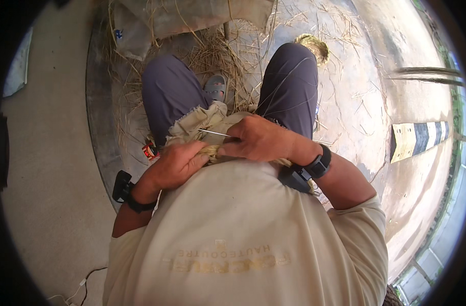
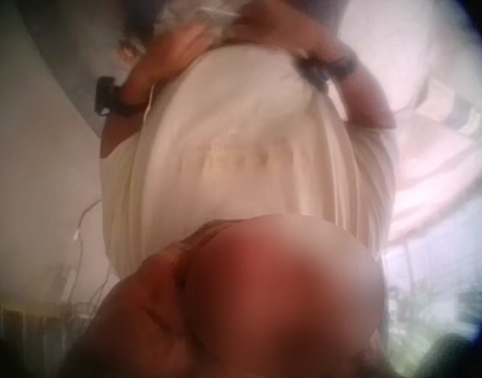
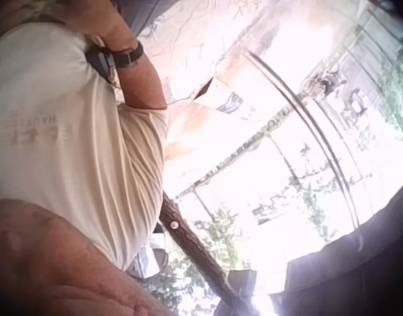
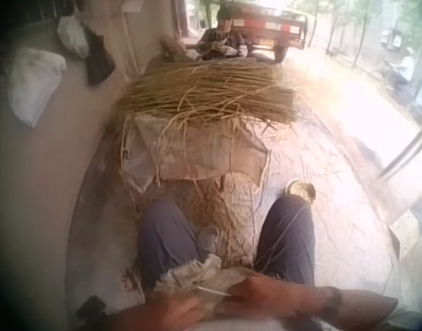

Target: The recorder is weaving a small basket out of straw materials.

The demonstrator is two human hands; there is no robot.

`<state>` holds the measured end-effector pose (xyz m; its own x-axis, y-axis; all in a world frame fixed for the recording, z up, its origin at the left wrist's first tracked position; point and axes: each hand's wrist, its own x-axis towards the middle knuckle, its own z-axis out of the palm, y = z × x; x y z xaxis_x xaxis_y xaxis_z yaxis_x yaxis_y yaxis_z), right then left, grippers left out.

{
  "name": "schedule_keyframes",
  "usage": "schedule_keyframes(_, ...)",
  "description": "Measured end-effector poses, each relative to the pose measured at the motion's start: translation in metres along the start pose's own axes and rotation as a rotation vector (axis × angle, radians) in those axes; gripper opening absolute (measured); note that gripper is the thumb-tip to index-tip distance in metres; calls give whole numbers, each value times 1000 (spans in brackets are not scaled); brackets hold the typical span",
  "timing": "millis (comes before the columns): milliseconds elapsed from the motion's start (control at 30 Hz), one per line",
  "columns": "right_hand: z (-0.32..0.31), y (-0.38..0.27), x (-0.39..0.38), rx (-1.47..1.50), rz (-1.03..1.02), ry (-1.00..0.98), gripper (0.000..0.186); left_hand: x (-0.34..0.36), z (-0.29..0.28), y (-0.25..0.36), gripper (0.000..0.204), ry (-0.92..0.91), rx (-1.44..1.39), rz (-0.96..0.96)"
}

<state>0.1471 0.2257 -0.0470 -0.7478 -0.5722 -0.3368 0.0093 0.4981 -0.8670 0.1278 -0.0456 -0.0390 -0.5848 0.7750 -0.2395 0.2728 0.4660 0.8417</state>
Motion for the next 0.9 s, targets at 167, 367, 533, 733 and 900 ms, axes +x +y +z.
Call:
schedule_keyframes(167, 1, 7, -13, 162, 126, -9, 36, 13, 10, 2, 27, -39, -103, -23)
schedule_keyframes(367, 2, 46, -27, 896, 243, 60, 31, 29, 15, 3, 28, -62, -110, 87)
schedule_keyframes(533, 4, 1, 5, 1344, -98, 126, 25, 32, 12, 10, 29, -76, -114, 80)
schedule_keyframes(733, 3, -32, -12, 405, -513, -285, 27, 32, 10, -13, 26, -207, -299, -58)
schedule_keyframes(900, 1, -22, -15, 456, -498, -432, 28, 35, 17, -14, 25, -156, -484, -15)
